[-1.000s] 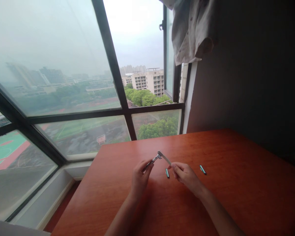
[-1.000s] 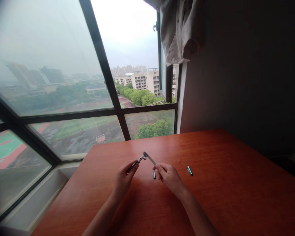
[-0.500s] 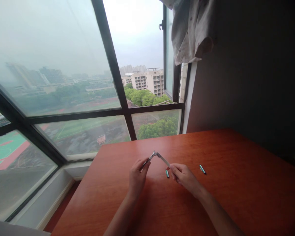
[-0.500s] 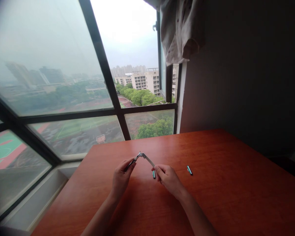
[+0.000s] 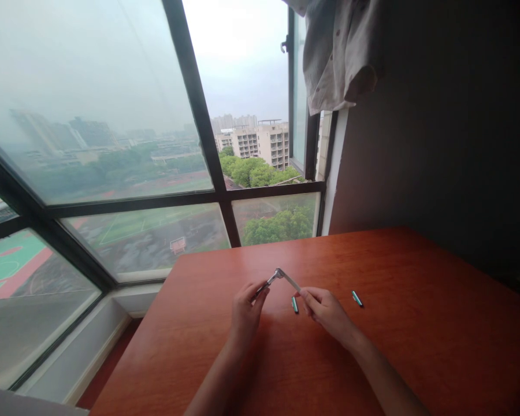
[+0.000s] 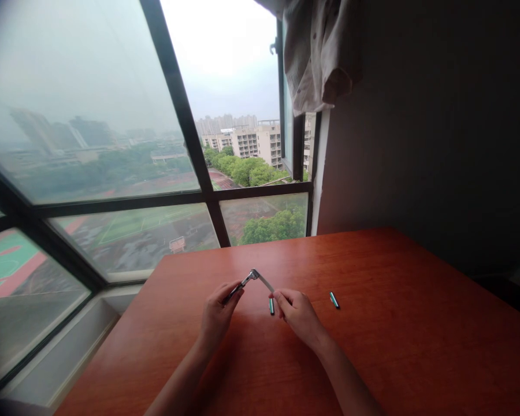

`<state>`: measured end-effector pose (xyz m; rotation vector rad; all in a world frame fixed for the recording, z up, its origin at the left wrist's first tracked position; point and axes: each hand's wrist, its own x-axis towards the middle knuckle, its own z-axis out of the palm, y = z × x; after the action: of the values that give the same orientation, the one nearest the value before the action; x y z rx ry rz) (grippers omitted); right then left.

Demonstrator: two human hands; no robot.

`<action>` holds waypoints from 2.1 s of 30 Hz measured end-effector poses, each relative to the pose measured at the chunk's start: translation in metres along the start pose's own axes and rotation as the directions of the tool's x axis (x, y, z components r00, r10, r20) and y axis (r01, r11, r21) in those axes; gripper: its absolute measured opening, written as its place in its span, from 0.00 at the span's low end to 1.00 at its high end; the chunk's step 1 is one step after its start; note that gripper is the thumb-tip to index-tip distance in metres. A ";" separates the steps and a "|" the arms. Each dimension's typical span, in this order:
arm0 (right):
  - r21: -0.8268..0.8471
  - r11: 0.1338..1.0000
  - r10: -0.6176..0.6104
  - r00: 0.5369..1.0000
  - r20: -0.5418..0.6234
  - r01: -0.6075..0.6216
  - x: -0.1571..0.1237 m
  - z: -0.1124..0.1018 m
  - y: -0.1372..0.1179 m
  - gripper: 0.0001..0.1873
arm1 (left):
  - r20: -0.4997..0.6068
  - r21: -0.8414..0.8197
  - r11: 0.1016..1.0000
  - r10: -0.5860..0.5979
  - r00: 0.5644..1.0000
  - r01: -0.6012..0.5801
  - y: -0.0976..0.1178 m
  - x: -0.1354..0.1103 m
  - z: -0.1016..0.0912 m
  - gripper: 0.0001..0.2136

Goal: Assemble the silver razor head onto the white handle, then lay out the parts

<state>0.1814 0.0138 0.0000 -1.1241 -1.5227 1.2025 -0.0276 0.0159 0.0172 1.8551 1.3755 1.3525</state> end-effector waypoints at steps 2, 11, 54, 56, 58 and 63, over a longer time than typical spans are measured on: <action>0.001 1.000 0.003 1.000 -0.017 -0.003 0.000 -0.001 0.000 0.24 | 0.041 -0.018 1.000 0.018 0.999 -0.018 0.002 0.000 0.001 0.10; -0.015 1.000 -0.001 1.000 0.019 0.002 -0.001 -0.001 -0.002 0.24 | -0.068 -0.030 0.996 -0.087 0.994 0.085 -0.002 0.001 -0.002 0.13; -0.505 0.837 -0.275 0.960 -0.051 0.213 -0.001 -0.015 -0.009 0.16 | 0.007 0.015 0.998 -0.067 0.998 0.067 -0.005 0.003 -0.004 0.12; -0.513 0.832 -0.279 0.958 -0.062 0.209 -0.001 -0.015 -0.008 0.16 | 0.004 0.009 0.997 -0.074 0.997 0.074 -0.005 0.003 -0.003 0.12; -0.519 0.830 -0.277 0.959 -0.065 0.204 -0.001 -0.015 -0.007 0.16 | 0.000 -0.007 0.997 -0.083 0.997 0.083 -0.005 0.003 -0.003 0.12; -0.523 0.829 -0.268 0.962 -0.059 0.199 -0.001 -0.016 -0.006 0.16 | -0.006 -0.039 0.993 -0.115 0.993 0.114 -0.004 0.003 -0.004 0.12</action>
<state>0.1961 0.0157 0.0088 -1.2761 -1.8747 0.5479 -0.0332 0.0195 0.0171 1.7206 1.4273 1.3208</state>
